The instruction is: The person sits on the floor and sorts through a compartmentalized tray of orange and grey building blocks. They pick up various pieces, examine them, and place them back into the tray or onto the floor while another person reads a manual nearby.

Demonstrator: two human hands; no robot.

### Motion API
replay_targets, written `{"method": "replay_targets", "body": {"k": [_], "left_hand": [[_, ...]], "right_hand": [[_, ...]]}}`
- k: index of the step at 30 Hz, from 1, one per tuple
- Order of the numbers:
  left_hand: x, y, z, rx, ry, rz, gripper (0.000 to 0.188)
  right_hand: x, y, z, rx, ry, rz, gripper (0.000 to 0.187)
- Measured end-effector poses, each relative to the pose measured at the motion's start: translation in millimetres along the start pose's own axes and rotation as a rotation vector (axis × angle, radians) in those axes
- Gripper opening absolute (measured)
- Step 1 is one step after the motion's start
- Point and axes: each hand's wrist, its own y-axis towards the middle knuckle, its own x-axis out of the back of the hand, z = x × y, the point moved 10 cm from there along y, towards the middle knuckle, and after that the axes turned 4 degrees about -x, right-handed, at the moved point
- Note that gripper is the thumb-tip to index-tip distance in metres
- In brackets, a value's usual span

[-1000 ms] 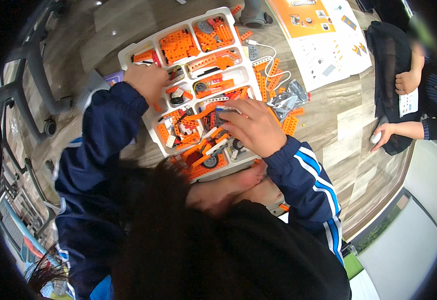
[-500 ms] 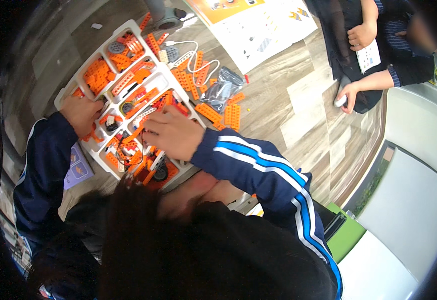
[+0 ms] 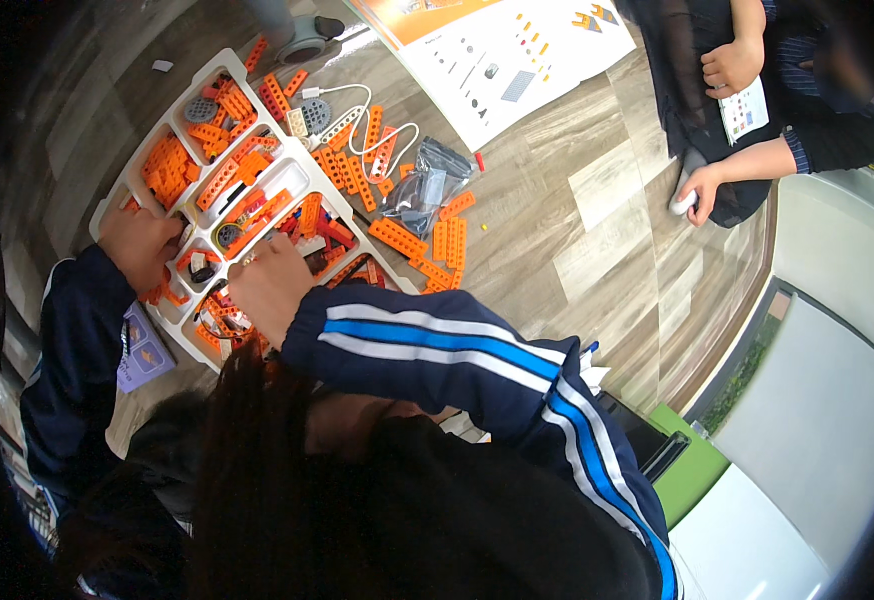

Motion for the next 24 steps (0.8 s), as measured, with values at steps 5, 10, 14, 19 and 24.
{"method": "replay_targets", "body": {"k": [5,10,14,19,24], "left_hand": [[-3.2,4.3,2.1,-0.002,-0.003,0.042,0.016],[-2.5,7.2,3.9,0.042,0.027,0.048,0.012],[2.4,6.9,-2.6,-0.020,0.061,-0.010,0.014],[5.0,-15.3,4.5,-0.027,-0.076,-0.117,0.016],[8.4,-60.1,3.6,0.127,-1.228,-0.613,0.013]], "right_hand": [[-10.2,9.5,3.8,-0.084,-0.072,0.018,0.011],[-9.0,8.2,-2.3,-0.096,-0.035,-0.025,0.011],[-13.1,0.0,-24.7,-0.071,0.263,-0.005,0.009],[8.1,-19.0,-50.7,-0.059,0.724,-0.030,0.022],[35.9,-43.6,-72.2,-0.219,1.033,-0.023,0.016]]}}
